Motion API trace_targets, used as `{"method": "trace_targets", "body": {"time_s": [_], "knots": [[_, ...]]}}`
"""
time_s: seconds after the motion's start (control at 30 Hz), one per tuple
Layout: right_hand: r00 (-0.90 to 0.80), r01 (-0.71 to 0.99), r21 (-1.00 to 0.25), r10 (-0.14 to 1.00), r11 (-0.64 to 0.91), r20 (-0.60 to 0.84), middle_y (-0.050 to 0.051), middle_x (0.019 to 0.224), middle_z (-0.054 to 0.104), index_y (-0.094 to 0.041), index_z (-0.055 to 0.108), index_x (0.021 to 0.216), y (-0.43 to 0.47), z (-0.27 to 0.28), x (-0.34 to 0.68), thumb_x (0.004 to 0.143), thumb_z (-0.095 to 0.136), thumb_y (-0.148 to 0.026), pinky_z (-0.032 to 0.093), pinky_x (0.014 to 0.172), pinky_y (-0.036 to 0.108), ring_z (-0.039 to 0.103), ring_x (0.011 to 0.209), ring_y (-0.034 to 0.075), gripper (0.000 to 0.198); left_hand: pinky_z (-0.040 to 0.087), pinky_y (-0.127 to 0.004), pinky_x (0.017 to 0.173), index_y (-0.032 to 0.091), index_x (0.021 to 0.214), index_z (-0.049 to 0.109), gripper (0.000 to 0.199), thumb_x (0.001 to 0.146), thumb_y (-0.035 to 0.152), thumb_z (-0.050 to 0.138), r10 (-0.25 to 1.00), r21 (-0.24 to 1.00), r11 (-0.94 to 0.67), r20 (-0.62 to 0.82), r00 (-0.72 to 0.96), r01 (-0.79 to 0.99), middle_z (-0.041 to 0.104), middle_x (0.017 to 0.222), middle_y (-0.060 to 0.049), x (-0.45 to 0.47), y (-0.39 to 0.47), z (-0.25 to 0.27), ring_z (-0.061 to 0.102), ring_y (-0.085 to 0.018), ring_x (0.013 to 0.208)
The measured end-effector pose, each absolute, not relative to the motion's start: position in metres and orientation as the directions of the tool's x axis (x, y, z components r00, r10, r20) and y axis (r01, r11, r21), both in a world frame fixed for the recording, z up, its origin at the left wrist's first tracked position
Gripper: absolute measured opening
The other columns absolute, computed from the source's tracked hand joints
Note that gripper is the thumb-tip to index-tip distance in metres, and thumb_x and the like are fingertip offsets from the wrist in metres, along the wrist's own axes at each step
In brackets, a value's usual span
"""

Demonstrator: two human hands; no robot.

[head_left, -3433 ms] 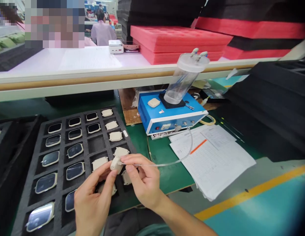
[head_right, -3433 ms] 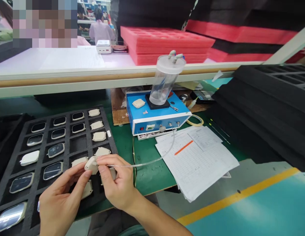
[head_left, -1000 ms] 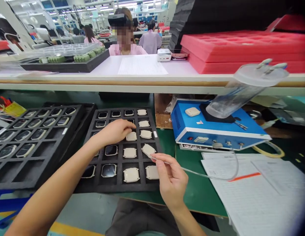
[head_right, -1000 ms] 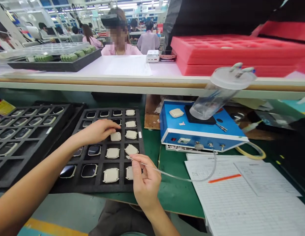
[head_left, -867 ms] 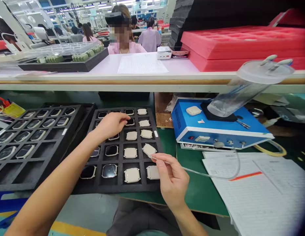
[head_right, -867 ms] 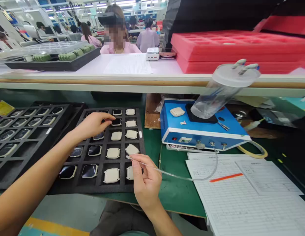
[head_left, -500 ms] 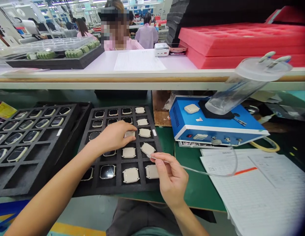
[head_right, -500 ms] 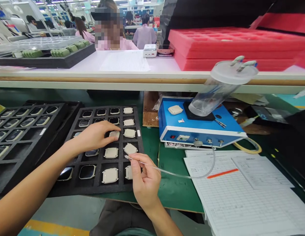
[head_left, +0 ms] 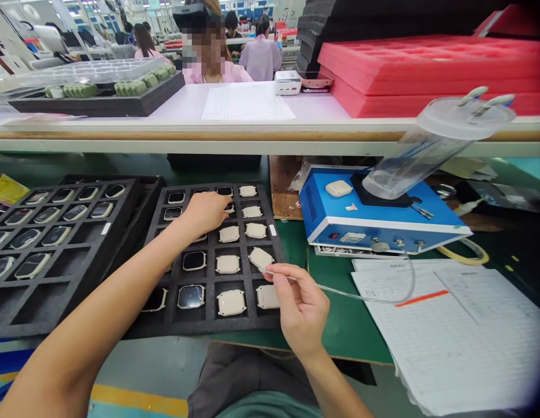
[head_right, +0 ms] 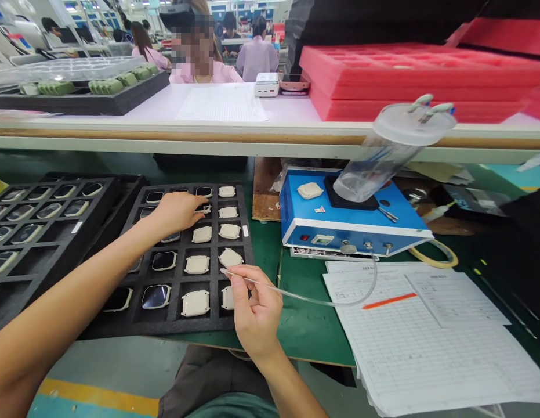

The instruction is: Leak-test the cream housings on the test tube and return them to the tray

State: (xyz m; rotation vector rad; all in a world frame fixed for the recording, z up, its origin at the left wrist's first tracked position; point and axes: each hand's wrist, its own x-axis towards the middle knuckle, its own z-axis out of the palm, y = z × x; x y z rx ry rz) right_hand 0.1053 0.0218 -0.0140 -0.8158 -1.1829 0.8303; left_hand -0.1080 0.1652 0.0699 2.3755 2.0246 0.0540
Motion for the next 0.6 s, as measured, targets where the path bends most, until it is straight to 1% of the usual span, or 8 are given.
{"method": "trace_targets", "body": {"time_s": [0.1, 0.17, 0.2, 0.23, 0.3, 0.37, 0.47, 0.6], "knots": [[0.182, -0.109, -0.878, 0.878, 0.465, 0.443, 0.005, 0.092, 0.081, -0.022, 0.080, 0.098, 0.021, -0.014, 0.105, 0.098, 0.066, -0.017, 0.070, 0.072, 0.028, 0.080, 0.080, 0.018, 0.015, 0.053, -0.051, 0.101, 0.015, 0.111, 0.080, 0.026, 0.093, 0.018, 0.062, 0.989, 0.069, -0.146, 0.038, 0.144, 0.987, 0.082, 0.111, -0.019, -0.098, 0.154, 0.078, 0.075, -0.040, 0.114], [0.199, -0.097, -0.879, 0.875, 0.467, 0.442, 0.006, 0.092, 0.081, -0.022, 0.079, 0.098, 0.021, -0.014, 0.105, 0.099, 0.066, -0.019, 0.070, 0.071, 0.029, 0.080, 0.080, 0.019, 0.014, 0.056, -0.045, 0.098, 0.016, 0.116, 0.078, 0.029, 0.098, 0.022, 0.056, 0.986, 0.177, -0.157, 0.085, 0.144, 0.972, 0.082, 0.113, -0.015, -0.092, 0.130, 0.085, 0.076, -0.035, 0.110], [0.213, -0.096, -0.877, 0.870, 0.471, 0.444, 0.006, 0.092, 0.081, -0.022, 0.079, 0.098, 0.021, -0.014, 0.104, 0.100, 0.065, -0.019, 0.070, 0.071, 0.030, 0.080, 0.080, 0.019, 0.014, 0.058, -0.041, 0.095, 0.017, 0.120, 0.077, 0.031, 0.100, 0.026, 0.055, 0.983, 0.283, -0.168, 0.114, 0.141, 0.944, 0.082, 0.115, -0.012, -0.089, 0.114, 0.086, 0.077, -0.031, 0.107], [0.228, -0.099, -0.874, 0.866, 0.476, 0.446, 0.006, 0.093, 0.081, -0.022, 0.079, 0.099, 0.021, -0.015, 0.104, 0.100, 0.065, -0.020, 0.070, 0.072, 0.031, 0.080, 0.081, 0.019, 0.014, 0.060, -0.038, 0.091, 0.017, 0.118, 0.077, 0.030, 0.098, 0.029, 0.058, 0.982, 0.468, -0.175, 0.146, 0.120, 0.866, 0.083, 0.113, -0.011, -0.085, 0.097, 0.085, 0.078, -0.028, 0.103], [0.255, -0.108, -0.866, 0.856, 0.488, 0.450, 0.007, 0.097, 0.080, -0.022, 0.078, 0.100, 0.020, -0.015, 0.103, 0.100, 0.065, -0.020, 0.071, 0.076, 0.033, 0.080, 0.086, 0.020, 0.013, 0.063, -0.035, 0.085, 0.017, 0.111, 0.078, 0.027, 0.093, 0.032, 0.066, 0.988, 0.780, -0.145, 0.152, 0.040, 0.609, 0.083, 0.106, -0.010, -0.075, 0.062, 0.078, 0.079, -0.025, 0.095], [0.266, -0.113, -0.858, 0.847, 0.502, 0.460, 0.007, 0.099, 0.080, -0.022, 0.077, 0.101, 0.020, -0.016, 0.103, 0.101, 0.064, -0.020, 0.071, 0.078, 0.035, 0.080, 0.091, 0.021, 0.013, 0.065, -0.034, 0.083, 0.016, 0.104, 0.077, 0.025, 0.086, 0.032, 0.074, 0.992, 0.924, -0.074, 0.108, -0.072, 0.374, 0.083, 0.098, -0.009, -0.062, 0.033, 0.064, 0.079, -0.023, 0.087], [0.246, -0.104, -0.842, 0.834, 0.530, 0.494, 0.007, 0.099, 0.081, -0.024, 0.077, 0.101, 0.020, -0.017, 0.104, 0.101, 0.063, -0.019, 0.070, 0.079, 0.036, 0.079, 0.095, 0.022, 0.014, 0.066, -0.030, 0.078, 0.016, 0.098, 0.076, 0.025, 0.079, 0.031, 0.082, 0.976, 0.986, -0.001, 0.037, -0.215, 0.167, 0.082, 0.089, -0.008, -0.040, 0.008, 0.044, 0.079, -0.020, 0.081], [0.194, -0.089, -0.823, 0.820, 0.561, 0.538, 0.007, 0.104, 0.081, -0.026, 0.076, 0.105, 0.021, -0.021, 0.107, 0.102, 0.062, -0.017, 0.068, 0.089, 0.040, 0.079, 0.101, 0.023, 0.017, 0.065, -0.027, 0.073, 0.017, 0.095, 0.078, 0.021, 0.079, 0.029, 0.083, 0.953, 0.989, -0.024, 0.066, -0.295, 0.144, 0.083, 0.089, -0.007, -0.023, 0.002, 0.030, 0.079, -0.019, 0.079]]}}
